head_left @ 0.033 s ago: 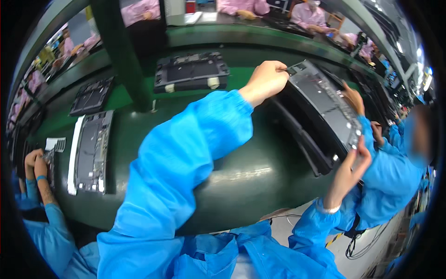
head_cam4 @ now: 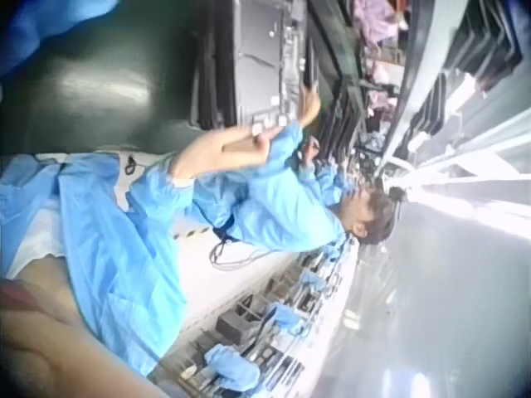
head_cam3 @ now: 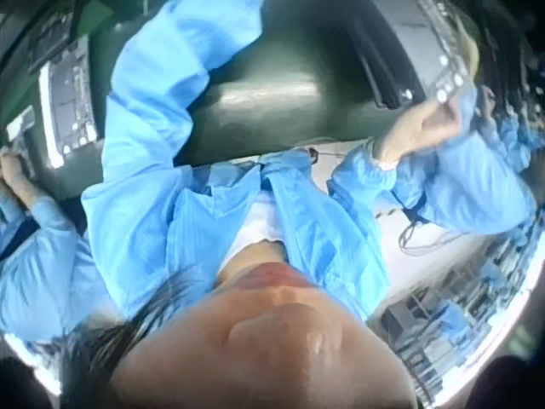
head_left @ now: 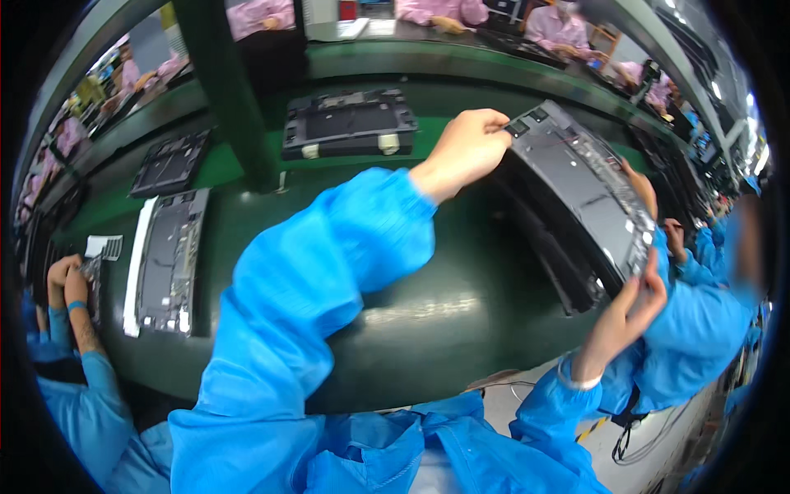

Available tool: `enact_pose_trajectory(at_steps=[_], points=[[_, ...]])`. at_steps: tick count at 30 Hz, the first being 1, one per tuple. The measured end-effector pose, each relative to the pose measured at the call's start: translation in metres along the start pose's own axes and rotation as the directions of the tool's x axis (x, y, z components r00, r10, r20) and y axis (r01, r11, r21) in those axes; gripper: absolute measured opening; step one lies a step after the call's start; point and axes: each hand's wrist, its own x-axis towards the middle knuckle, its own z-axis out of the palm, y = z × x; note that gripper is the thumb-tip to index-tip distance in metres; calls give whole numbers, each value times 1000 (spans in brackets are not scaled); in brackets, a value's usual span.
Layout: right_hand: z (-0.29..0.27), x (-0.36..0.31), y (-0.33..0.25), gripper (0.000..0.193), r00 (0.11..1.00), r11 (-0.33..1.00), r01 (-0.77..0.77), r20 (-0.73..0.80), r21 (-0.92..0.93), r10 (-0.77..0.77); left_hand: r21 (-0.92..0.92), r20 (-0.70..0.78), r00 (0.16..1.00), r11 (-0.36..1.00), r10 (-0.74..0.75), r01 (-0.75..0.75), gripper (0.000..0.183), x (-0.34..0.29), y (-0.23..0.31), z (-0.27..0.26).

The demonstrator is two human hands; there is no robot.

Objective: Connecting internal ribbon cables and components inside a tablet device on a factory assembly line.

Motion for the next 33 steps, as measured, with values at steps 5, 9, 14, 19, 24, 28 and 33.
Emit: enact_pose_trajectory(at_steps=[5, 9, 14, 19, 24, 28, 33], points=[[8, -75, -55, 16, 1000, 992, -26, 5, 121, 25, -61, -246, 967, 995, 58, -76, 38, -158, 19, -56], [1, -127, -57, 20, 976, 920, -159, 199, 359, 91, -76, -403, 898, 984, -176, 159, 42, -267, 16, -72], [-23, -160, -26, 21, 872, 910, -271, 480, 315, 94, -120, -518, 781, 934, -349, 337, 49, -348, 7, -53], [-37, -128, -3, 22, 732, 876, -474, 590, 85, 340, 226, -247, 894, 875, -374, 428, 53, -368, 21, -42], [-35, -97, -13, 21, 759, 989, -149, 643, 9, 108, 733, -170, 984, 660, -58, 166, 31, -316, 26, -86], [4, -75, -38, 21, 424, 955, -101, 880, 279, -213, 705, -55, 998, 709, 41, 10, 24, -262, -7, -96], [75, -74, -67, 21, -82, 835, 162, 850, 526, -520, 597, -49, 997, 802, 64, -22, 13, -243, -34, -90]])
